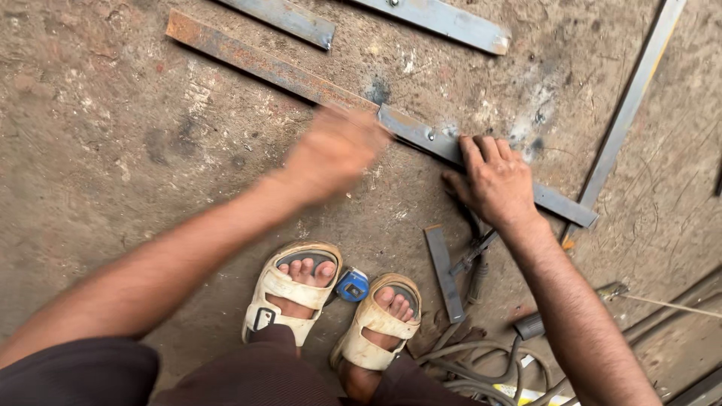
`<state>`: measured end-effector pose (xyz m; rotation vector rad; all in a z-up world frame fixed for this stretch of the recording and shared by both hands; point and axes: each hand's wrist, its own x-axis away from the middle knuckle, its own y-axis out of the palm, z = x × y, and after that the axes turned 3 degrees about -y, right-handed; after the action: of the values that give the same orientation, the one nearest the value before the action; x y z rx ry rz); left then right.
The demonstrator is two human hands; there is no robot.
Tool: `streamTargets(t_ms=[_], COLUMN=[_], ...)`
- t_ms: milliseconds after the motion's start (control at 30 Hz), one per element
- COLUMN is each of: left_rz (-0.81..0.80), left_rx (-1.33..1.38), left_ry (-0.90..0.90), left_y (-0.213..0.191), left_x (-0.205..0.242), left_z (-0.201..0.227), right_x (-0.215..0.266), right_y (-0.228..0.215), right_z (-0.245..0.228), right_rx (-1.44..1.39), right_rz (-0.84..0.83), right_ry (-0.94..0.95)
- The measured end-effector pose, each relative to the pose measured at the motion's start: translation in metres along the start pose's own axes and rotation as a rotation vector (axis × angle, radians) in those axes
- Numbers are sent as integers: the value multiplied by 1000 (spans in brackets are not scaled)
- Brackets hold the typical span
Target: The person aligns metal bars on the floor and uses a welding torch to join them. They repeatedly position the bars, weld the joints, and inspect the connections while working on the ground.
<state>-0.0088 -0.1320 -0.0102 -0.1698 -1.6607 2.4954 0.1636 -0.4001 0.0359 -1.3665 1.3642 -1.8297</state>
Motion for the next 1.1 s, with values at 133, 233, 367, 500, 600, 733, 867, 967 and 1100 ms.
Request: streamTargets(t_ms=[133,233,367,500,600,733,867,967,1100], left_rz=[-135,-170,-317,-276,-270,-239,-223,-251,-249], left_rx=[-418,-358,-362,-389,-383,-385,-421,-425,-332], left_ry=[-64,-74,-71,-50,-47,-47,-40,-40,-85], left_y=[-22,-32,-36,-47,-51,-47,-40,-38,-39], left_x=[8,1,-12,-14,-14,-11,-13,-14,-13], left_z=[-63,-82,-87,-81,-78,-78,-82,-85,-86], right_x=[-3,-1,-1,-1,0,-2,-3,-2,-2], right_y=[3,0,0,0,-1,-2,-1,1,-2], right_z=[-1,-2,-5,-5,-4,-4,-3,-4,-4], right_rx=[-35,-101,-109,-120,-119,-96,-51,-37,-57], right_rz=[26,107,141,171,140,108,81,67,80], right_ry=[-7,-18,-13,-4,6,-1,1,4,9])
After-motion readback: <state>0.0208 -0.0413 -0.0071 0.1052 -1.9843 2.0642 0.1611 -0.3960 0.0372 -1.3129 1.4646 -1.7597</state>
